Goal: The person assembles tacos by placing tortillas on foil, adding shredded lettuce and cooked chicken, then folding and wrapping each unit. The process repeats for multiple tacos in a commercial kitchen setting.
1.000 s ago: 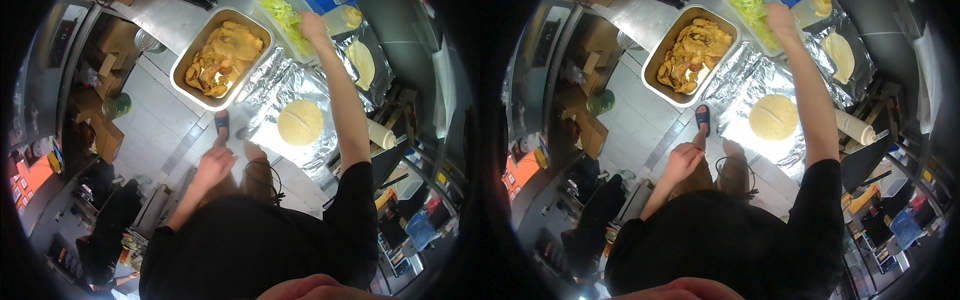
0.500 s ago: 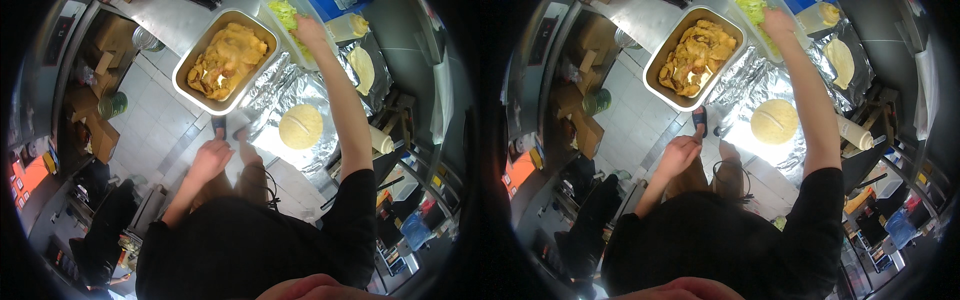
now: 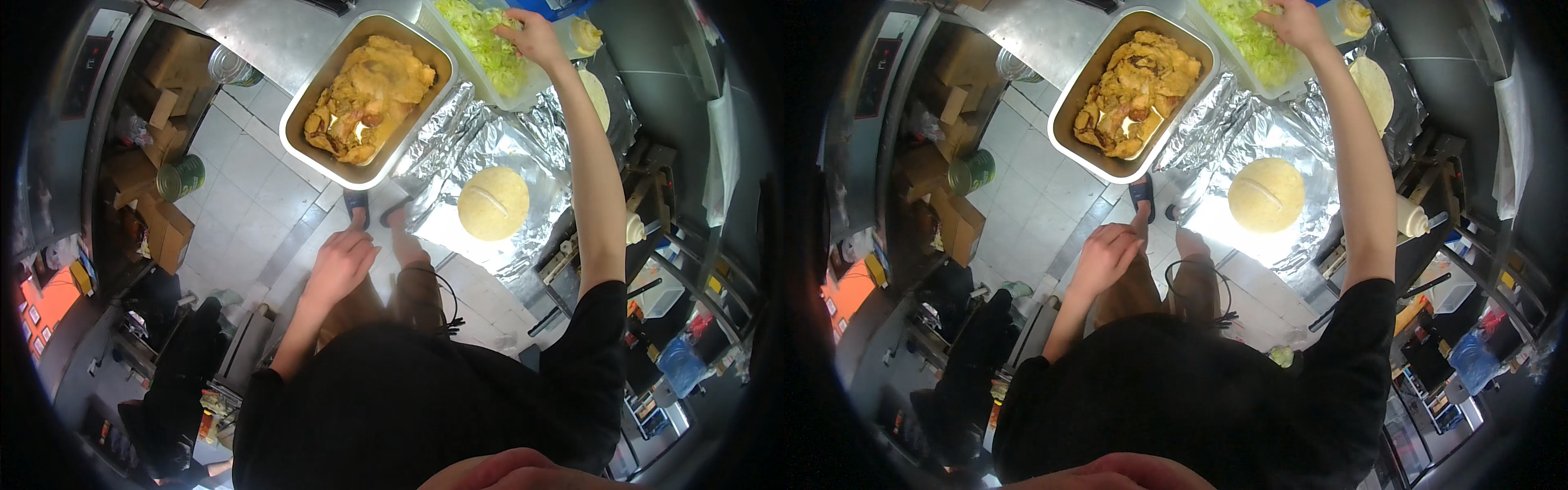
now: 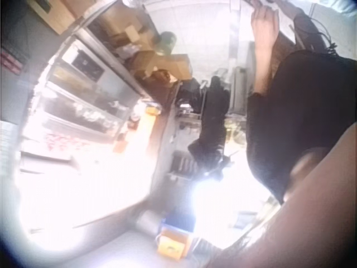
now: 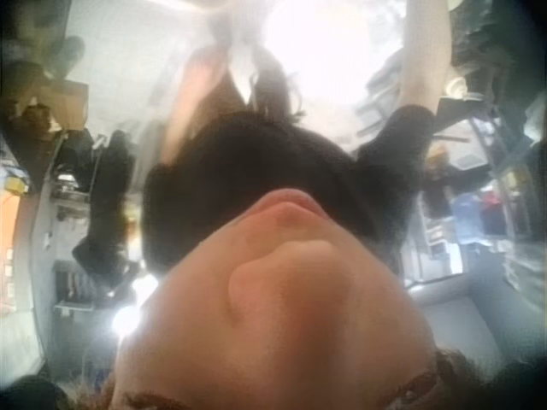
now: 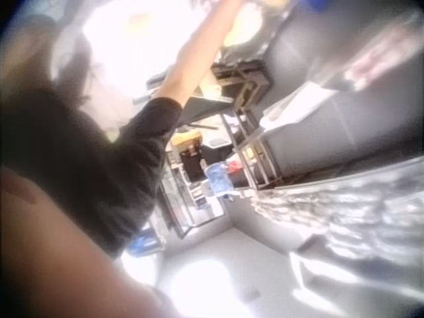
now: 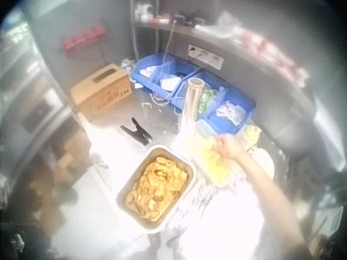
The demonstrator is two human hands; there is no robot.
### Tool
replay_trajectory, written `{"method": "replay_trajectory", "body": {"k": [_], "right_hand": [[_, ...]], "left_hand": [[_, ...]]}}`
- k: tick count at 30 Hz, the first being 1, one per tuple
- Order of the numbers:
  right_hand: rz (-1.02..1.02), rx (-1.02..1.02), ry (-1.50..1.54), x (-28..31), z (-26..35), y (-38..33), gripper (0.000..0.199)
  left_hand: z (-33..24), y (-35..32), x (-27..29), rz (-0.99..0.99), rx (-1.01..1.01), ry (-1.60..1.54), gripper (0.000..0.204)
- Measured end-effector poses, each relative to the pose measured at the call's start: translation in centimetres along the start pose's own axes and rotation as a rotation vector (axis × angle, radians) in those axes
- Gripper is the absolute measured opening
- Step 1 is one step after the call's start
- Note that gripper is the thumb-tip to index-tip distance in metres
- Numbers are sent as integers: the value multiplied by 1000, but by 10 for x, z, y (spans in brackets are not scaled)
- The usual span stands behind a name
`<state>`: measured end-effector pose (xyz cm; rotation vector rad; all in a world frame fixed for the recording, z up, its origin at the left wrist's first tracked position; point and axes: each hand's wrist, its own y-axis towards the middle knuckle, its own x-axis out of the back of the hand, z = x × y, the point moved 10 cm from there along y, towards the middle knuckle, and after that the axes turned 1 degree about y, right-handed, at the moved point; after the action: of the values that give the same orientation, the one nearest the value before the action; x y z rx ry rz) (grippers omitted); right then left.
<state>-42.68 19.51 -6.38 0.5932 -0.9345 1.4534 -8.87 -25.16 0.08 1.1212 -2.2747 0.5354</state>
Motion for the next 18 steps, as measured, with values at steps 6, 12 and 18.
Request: {"method": "replay_trajectory", "body": {"k": [6,12,18], "right_hand": [[-248,169,74,45,44,-62,30],[-152,13,336,51,9,-223,30],[38,87,295,-68,-19,-354,41]], "left_hand": [[-24,32,-2,13,-104,-26,14],[-42,101,-32,-163,-54,-294,61],[-98,182,-151,147,-460,-127,86]]}}
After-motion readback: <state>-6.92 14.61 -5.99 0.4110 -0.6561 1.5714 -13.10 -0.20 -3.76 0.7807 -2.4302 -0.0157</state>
